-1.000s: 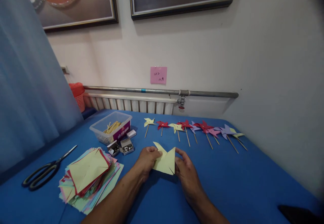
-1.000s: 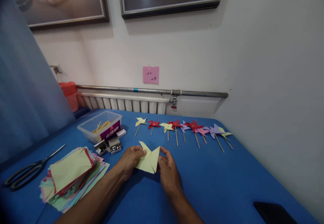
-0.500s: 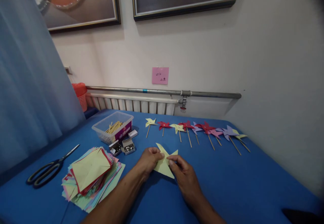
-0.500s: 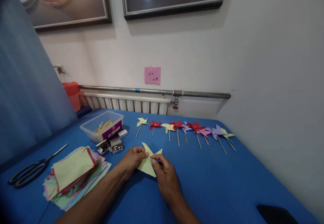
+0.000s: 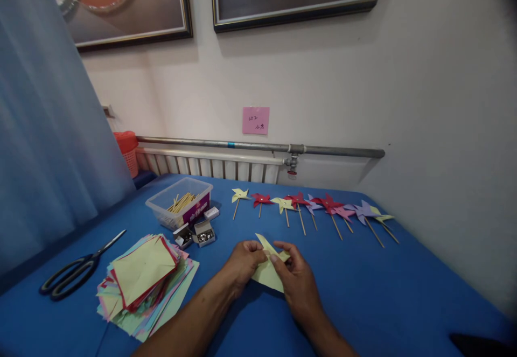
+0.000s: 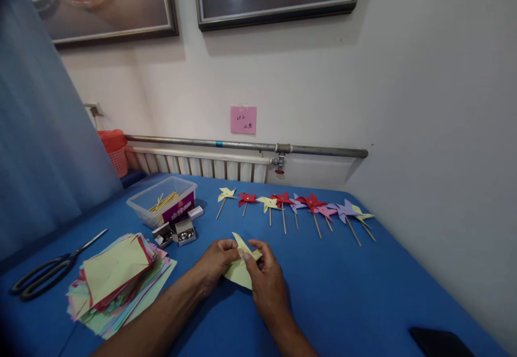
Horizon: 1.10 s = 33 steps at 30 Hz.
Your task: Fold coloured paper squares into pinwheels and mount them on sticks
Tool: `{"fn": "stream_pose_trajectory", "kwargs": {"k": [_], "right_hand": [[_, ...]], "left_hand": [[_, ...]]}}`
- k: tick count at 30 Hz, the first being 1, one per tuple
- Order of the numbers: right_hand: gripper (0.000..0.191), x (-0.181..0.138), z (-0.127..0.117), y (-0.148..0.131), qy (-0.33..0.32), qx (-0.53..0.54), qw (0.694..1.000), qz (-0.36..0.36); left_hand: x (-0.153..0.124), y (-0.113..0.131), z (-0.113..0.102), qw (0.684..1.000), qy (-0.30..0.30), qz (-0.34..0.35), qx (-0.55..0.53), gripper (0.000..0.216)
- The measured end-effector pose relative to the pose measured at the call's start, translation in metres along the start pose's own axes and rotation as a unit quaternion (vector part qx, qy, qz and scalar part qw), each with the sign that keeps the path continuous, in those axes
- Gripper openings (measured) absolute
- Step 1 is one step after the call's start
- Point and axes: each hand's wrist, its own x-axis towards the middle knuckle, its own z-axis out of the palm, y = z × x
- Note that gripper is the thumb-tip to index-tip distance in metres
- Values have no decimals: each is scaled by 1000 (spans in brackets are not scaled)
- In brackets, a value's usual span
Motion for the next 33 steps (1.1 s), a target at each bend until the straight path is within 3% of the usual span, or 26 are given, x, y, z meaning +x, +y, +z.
{"fn": "stream_pose_trajectory", "kwargs": {"k": [16, 22, 33], "right_hand": [[38, -2, 0, -10, 10, 2, 1000, 21], [34, 0, -2, -9, 28, -8, 1000, 10], [42, 0, -1, -3, -22, 7, 1000, -5]], "left_hand": [[-2, 1, 2, 998, -34, -21, -49, 38], [0, 1, -1, 1000, -16, -5, -2, 37], [-3, 4, -1, 999, -16, -19, -26, 39]]}}
